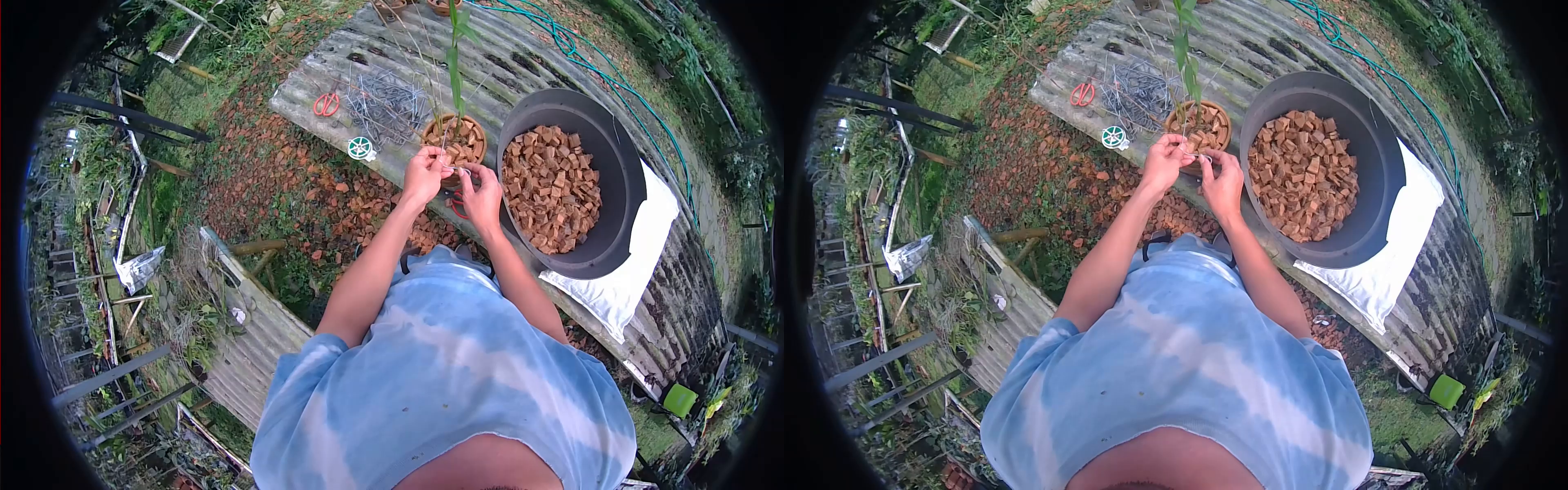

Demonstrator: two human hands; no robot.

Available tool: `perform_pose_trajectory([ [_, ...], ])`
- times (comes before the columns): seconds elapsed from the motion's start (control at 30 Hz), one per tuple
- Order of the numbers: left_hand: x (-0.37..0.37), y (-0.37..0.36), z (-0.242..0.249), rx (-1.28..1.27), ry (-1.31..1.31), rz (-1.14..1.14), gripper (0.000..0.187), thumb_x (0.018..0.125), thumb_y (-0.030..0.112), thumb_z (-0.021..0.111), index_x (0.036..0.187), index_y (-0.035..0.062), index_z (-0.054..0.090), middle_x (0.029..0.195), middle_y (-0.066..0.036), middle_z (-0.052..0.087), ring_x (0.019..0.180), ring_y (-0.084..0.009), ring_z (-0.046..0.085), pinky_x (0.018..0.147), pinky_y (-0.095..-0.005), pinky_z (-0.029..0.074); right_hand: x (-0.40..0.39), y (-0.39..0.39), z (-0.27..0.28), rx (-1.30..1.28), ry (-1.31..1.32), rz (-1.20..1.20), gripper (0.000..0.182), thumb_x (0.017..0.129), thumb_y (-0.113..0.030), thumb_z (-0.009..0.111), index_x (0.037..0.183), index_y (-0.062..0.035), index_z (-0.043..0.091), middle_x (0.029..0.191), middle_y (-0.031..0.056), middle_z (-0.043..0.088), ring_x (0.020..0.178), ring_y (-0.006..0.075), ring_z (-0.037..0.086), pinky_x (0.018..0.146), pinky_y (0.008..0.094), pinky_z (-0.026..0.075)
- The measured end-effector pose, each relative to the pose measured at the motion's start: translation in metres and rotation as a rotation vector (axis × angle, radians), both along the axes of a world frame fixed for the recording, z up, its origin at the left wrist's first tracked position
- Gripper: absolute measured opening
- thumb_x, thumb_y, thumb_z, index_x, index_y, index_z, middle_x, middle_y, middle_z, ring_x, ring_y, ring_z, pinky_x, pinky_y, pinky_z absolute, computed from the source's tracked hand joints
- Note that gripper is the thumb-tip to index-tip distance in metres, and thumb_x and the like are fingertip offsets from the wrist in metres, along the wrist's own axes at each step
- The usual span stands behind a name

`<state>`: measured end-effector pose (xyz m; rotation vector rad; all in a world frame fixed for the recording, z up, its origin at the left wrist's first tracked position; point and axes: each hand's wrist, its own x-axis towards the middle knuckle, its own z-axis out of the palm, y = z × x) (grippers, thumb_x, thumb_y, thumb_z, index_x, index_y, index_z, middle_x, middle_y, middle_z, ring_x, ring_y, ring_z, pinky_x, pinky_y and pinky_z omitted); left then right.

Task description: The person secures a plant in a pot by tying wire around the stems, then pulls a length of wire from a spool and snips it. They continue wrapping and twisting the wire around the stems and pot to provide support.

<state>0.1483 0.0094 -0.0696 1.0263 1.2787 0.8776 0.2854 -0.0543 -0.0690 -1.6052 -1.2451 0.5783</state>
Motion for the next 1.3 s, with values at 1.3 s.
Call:
perform_pose_trajectory([
  [1.3, -0.064, 0.016, 0.024, 0.333, 0.496, -0.115, 0.028, 0.089, 0.020, 0.082, 0.102, -0.0015, 0.072, 0.087, -0.009, 0.075, 0.076, -0.0172, 0.070, 0.075, -0.0318, 0.058, 0.010, 0.001, -0.029, 0.261, -0.250, 0.156, 0.031, 0.082, -0.014, 0.086, 0.112, -0.0065, 0.077, 0.096, 0.0113, 0.068, 0.087, 0.0296, 0.068, 0.076, 0.0391, 0.057],
])
